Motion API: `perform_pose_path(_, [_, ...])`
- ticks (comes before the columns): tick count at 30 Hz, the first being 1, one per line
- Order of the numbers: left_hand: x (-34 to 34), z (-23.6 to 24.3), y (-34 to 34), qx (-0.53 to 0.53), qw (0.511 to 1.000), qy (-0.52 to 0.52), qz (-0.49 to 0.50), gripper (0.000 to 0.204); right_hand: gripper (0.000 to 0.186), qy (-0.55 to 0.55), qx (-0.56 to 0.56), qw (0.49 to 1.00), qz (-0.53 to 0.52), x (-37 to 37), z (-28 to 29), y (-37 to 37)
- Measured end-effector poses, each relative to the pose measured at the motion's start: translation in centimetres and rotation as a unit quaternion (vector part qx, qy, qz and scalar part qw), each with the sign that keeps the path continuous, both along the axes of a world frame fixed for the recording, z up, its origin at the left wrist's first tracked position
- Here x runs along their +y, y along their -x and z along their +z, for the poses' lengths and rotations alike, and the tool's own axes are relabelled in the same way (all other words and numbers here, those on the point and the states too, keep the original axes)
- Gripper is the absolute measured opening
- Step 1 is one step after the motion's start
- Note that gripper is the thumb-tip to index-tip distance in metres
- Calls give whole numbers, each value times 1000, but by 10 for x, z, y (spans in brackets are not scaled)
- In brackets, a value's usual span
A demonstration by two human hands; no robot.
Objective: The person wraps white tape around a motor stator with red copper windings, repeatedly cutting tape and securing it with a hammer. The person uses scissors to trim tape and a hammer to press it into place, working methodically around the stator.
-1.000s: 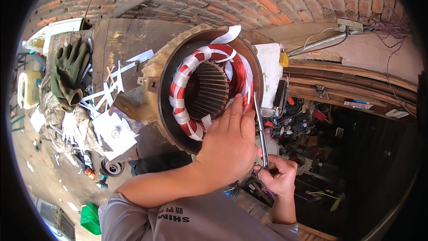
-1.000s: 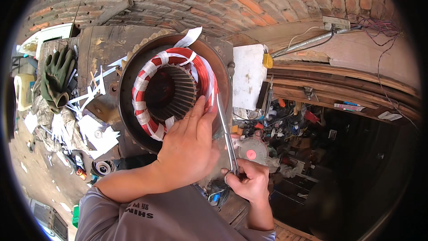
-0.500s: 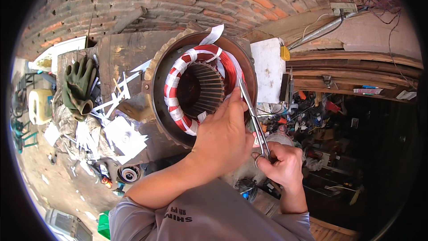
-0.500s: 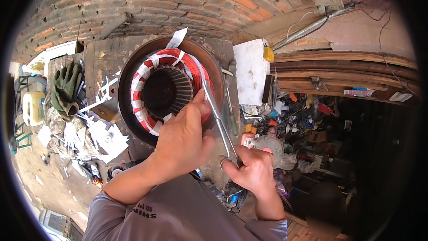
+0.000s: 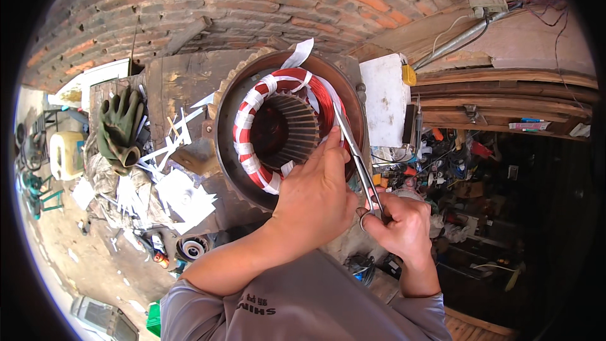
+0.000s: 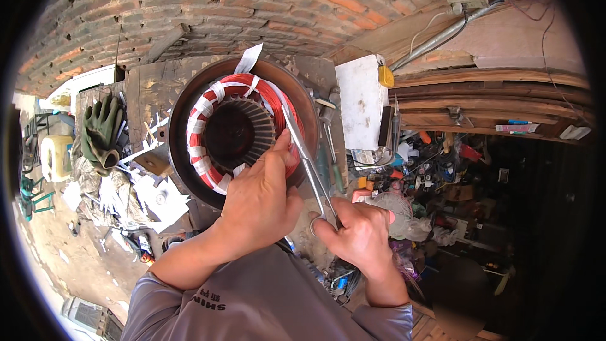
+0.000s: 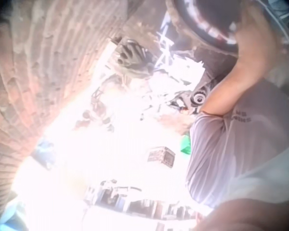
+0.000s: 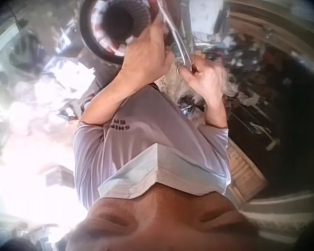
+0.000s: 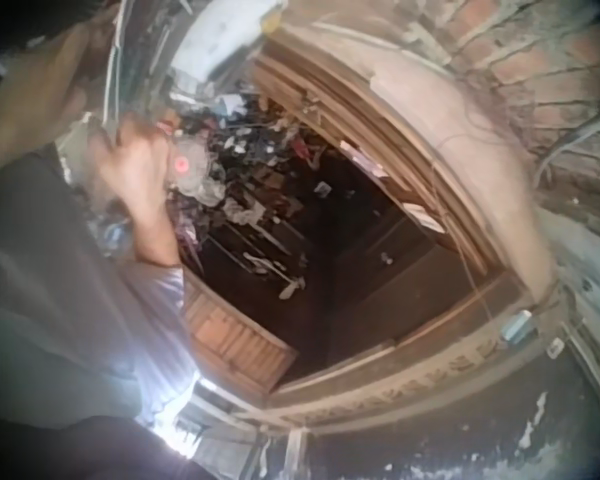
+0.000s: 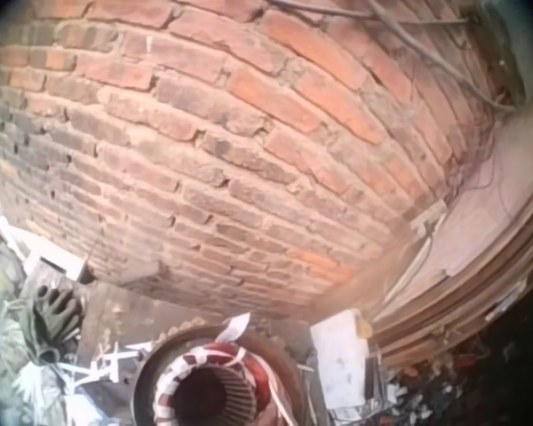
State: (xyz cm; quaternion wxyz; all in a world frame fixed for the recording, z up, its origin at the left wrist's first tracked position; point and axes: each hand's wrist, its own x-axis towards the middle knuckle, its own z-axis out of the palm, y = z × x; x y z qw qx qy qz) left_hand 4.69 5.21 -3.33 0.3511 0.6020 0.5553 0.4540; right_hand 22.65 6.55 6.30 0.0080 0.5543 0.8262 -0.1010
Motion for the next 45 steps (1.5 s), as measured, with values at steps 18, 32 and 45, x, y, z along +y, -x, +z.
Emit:
perform_pose_path(18, [-1,4,0,28,1000,1,4,56,23,9,35,998,55,36,-1,-7])
perform_pose_path(32, [0,10,-3,68,997,-5,21,48,26,73,76,984,146,99,6,-23])
perform_pose_path(45, [-2,15,-7,75,994,66,36,44,24,182,139,949,216,177,-18,-39])
